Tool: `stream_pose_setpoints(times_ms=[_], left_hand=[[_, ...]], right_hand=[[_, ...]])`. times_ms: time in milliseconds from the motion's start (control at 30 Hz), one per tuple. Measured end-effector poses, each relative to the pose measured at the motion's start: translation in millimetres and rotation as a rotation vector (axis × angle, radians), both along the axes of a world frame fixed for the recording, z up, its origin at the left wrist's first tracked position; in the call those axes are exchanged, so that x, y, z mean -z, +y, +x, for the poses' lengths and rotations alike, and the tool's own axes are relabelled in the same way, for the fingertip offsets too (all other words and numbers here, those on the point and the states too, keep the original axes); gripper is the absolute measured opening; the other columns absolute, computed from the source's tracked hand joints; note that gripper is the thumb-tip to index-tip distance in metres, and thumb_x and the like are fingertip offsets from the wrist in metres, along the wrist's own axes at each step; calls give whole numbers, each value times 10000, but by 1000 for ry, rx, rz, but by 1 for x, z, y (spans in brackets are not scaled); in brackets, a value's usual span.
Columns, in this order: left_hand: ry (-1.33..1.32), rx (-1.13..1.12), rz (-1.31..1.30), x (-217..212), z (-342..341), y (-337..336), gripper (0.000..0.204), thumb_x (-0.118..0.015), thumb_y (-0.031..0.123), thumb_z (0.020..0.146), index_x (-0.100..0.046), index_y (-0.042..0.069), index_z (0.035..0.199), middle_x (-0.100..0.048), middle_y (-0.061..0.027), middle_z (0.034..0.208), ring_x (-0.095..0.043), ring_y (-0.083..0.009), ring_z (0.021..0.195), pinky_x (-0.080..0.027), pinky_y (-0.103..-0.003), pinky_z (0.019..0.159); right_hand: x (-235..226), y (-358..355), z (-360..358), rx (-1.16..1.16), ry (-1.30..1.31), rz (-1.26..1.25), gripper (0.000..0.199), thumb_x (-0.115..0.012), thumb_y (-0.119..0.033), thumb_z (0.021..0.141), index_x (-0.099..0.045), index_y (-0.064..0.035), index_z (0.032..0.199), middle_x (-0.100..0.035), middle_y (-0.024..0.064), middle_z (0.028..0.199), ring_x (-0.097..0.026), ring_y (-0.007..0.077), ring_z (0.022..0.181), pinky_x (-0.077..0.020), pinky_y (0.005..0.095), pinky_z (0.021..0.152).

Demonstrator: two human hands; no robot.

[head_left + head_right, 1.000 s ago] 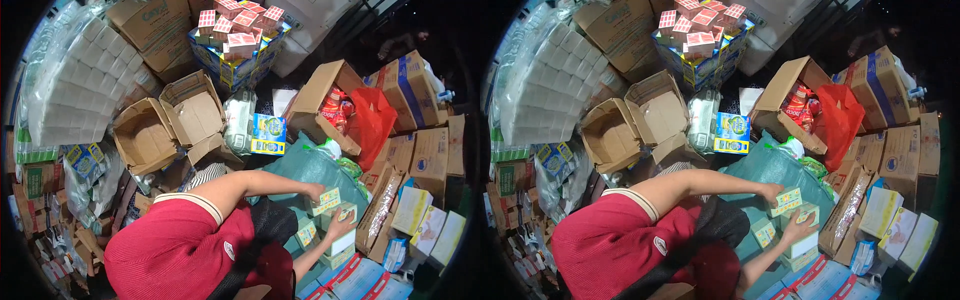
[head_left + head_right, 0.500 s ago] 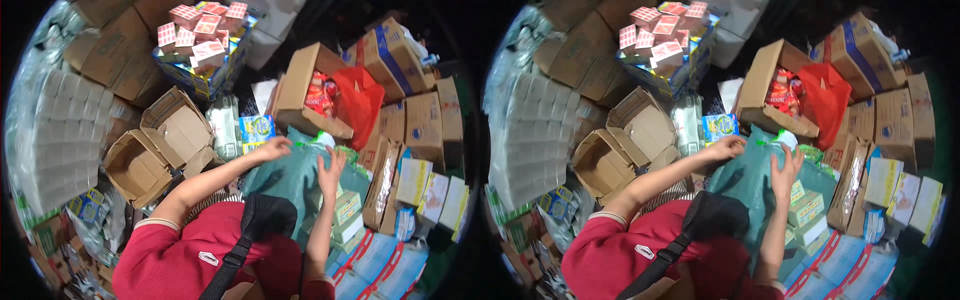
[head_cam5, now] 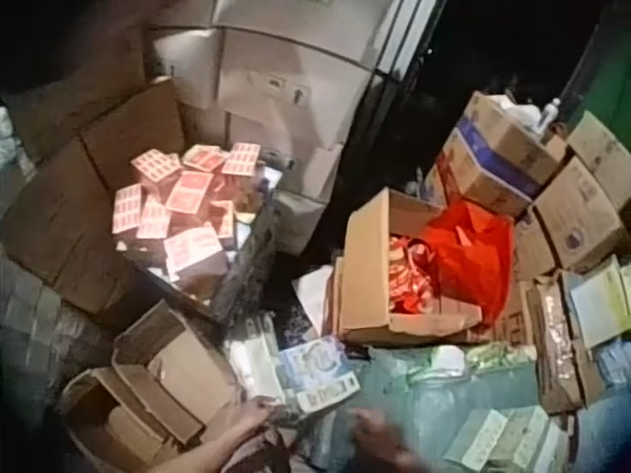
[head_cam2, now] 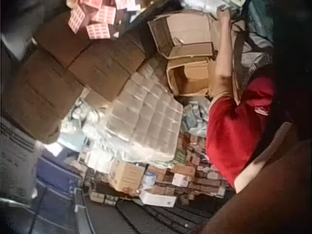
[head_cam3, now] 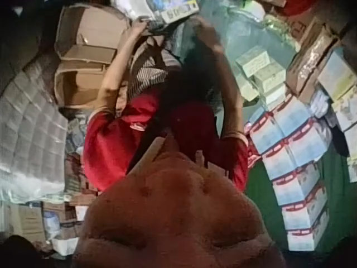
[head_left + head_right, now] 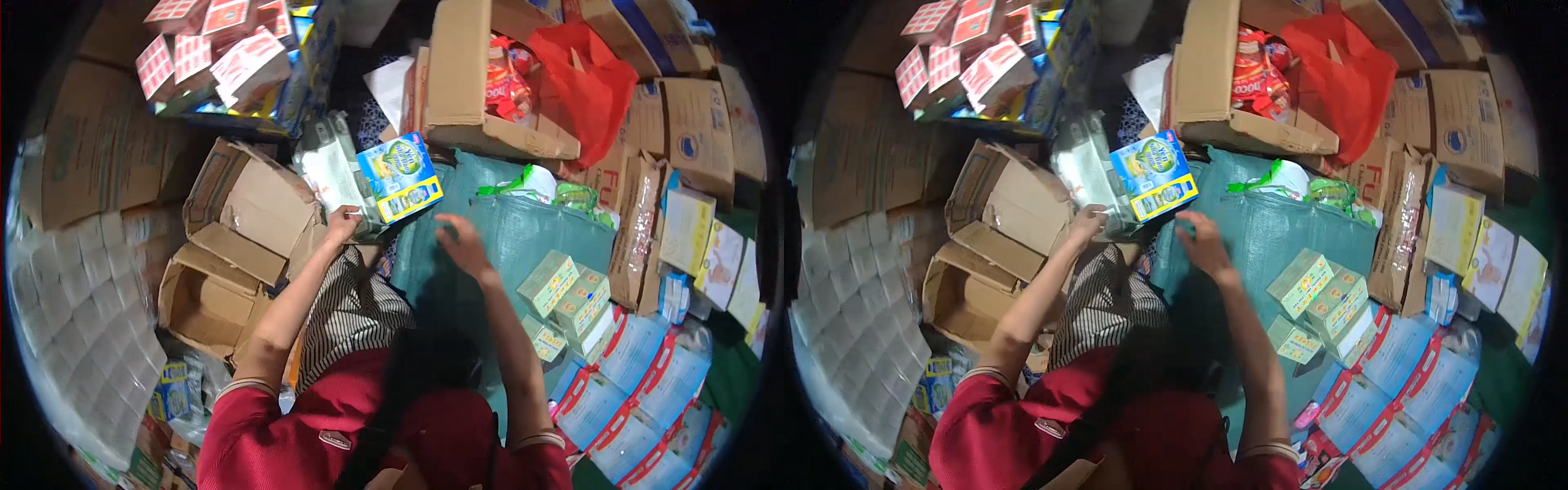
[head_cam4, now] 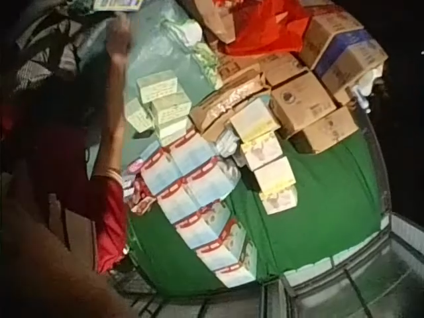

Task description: Sorting and packing various packaged snack items into cardboard boxes in a warehouse.

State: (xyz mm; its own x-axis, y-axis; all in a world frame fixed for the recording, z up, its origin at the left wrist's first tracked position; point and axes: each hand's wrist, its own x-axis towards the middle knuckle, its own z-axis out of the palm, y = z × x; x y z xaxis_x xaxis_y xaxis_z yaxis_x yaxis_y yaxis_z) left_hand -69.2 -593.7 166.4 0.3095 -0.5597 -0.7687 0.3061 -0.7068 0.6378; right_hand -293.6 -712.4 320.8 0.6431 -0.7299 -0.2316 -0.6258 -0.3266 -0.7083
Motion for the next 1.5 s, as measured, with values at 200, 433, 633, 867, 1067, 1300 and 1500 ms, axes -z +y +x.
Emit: stream_pose_setpoints(times_ms=[200,433,633,867,1067,1300,1500], left_hand=[[-508,439,-134,67,-2,-65,626,-718,281,615,-480,-7,1117,-580,-213,995,-557,-358,935,-450,-408,812],[-1003,951,-107,150,39,-154,1000,-759,412,569,-254,-28,1312,-345,-183,1330,-305,-353,1245,-245,-433,1032],[-760,956,-89,197,33,-191,1265,-758,630,379,-253,-79,1296,-360,-243,1309,-346,-386,1214,-295,-413,1014],[-766,841,-117,222,33,-176,564,-668,219,625,-460,16,1109,-546,-217,1040,-524,-365,1007,-421,-434,875],[-770,737,-39,206,36,-168,476,-631,155,650,-469,25,1078,-555,-190,1013,-533,-361,971,-446,-426,829],[-1006,291,-300,122,-17,-110,772,-660,210,645,-300,35,1305,-297,-264,1306,-253,-423,1227,-193,-515,1011],[-930,262,211,141,18,-52,1077,-767,264,591,-64,40,1376,-53,-297,1397,-58,-465,1289,-97,-566,1028]], right_hand=[[18,37,-46,233,46,324,302,-590,-124,799,-538,-54,1089,-576,164,1032,-562,303,958,-445,357,809],[7,56,-47,333,133,530,357,-567,-139,823,-501,-35,1158,-581,158,1061,-569,245,992,-442,336,847],[27,68,-57,492,8,612,321,-536,-127,865,-484,-58,1175,-592,104,1026,-558,155,958,-442,275,809],[41,68,-63,490,97,589,312,-530,-136,869,-489,-53,1167,-593,110,1039,-567,171,961,-443,284,819],[62,59,-47,450,50,513,256,-537,-140,853,-532,-39,1088,-609,93,876,-582,152,801,-459,277,721],[76,27,-26,435,70,576,249,-533,-94,860,-529,-41,1103,-607,55,943,-557,101,883,-445,251,777],[85,28,-2,354,62,624,251,-527,-77,860,-525,-41,1108,-600,55,958,-549,91,893,-441,238,768]])
